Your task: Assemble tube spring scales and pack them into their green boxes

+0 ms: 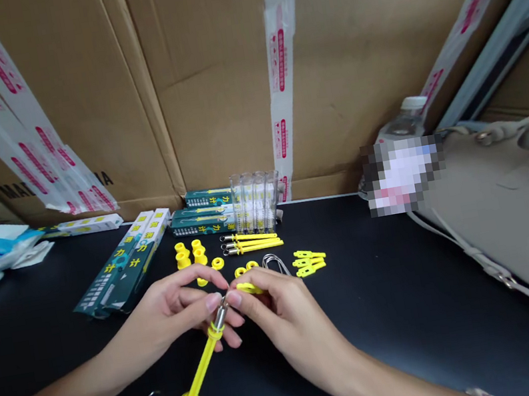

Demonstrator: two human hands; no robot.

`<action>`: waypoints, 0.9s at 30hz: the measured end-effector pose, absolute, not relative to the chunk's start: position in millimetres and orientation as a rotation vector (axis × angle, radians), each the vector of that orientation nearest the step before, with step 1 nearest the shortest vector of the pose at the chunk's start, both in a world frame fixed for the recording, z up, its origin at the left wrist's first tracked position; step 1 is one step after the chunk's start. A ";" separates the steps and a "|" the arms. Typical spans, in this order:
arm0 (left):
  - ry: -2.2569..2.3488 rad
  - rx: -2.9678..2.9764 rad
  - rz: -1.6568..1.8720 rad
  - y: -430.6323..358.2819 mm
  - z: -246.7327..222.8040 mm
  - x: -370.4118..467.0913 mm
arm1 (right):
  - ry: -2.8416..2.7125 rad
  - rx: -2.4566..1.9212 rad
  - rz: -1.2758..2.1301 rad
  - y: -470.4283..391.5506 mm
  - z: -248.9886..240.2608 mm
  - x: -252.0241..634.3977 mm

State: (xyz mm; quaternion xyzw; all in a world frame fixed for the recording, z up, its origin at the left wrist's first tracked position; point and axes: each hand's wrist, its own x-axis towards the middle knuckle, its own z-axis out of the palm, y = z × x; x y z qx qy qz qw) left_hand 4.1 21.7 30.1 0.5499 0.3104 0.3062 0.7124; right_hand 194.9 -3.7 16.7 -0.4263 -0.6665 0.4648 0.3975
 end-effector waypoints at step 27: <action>0.652 1.232 0.722 20.4 25.4 6.8 | -1.801 -1.016 0.888 -4.0 10.6 192.5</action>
